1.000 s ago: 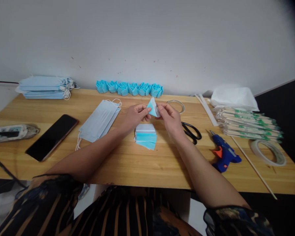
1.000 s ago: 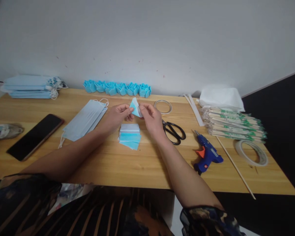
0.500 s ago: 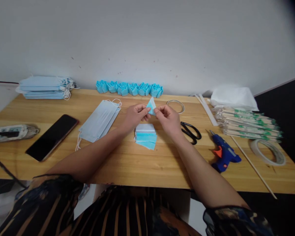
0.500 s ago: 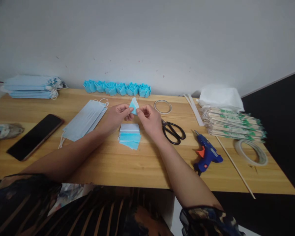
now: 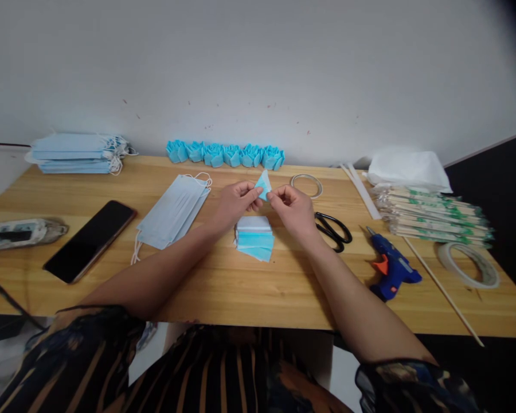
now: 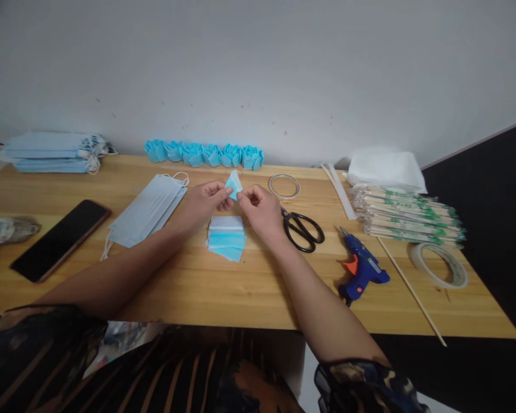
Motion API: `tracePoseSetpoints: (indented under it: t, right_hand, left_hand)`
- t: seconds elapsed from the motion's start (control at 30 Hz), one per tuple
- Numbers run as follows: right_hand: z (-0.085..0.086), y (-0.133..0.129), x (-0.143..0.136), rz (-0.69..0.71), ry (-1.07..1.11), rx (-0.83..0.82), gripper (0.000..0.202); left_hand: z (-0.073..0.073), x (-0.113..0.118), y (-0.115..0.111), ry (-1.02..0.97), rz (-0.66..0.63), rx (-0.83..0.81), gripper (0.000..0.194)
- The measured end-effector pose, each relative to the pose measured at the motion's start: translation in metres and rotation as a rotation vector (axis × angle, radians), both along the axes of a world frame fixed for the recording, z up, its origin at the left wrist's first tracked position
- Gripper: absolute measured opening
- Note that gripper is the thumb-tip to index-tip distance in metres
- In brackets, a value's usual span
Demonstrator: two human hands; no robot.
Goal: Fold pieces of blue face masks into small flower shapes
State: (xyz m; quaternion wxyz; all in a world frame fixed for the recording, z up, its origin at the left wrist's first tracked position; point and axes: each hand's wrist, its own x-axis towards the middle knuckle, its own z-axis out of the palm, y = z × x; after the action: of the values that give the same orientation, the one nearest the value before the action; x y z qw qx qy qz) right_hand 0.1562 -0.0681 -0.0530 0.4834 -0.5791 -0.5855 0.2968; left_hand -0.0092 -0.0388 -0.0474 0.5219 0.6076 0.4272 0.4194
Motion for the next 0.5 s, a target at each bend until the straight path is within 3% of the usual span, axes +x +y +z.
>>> tracePoseSetpoints:
  t: [0.17, 0.33, 0.5]
  right_hand:
    - [-0.0001, 0.0022, 0.0016, 0.014, 0.083, -0.045, 0.019]
    - [0.0033, 0.006, 0.0072, 0.044, 0.323, -0.138, 0.036]
    - [0.0035, 0.0047, 0.0069, 0.102, 0.169, -0.1, 0.031]
  left_hand:
    - [-0.0005, -0.0012, 0.0014, 0.03, -0.007, -0.007, 0.028]
    - [-0.0026, -0.0004, 0.0026, 0.026, -0.061, -0.004, 0.03]
    - [-0.0045, 0.001, 0.002, 0.059, -0.081, -0.001, 0.028]
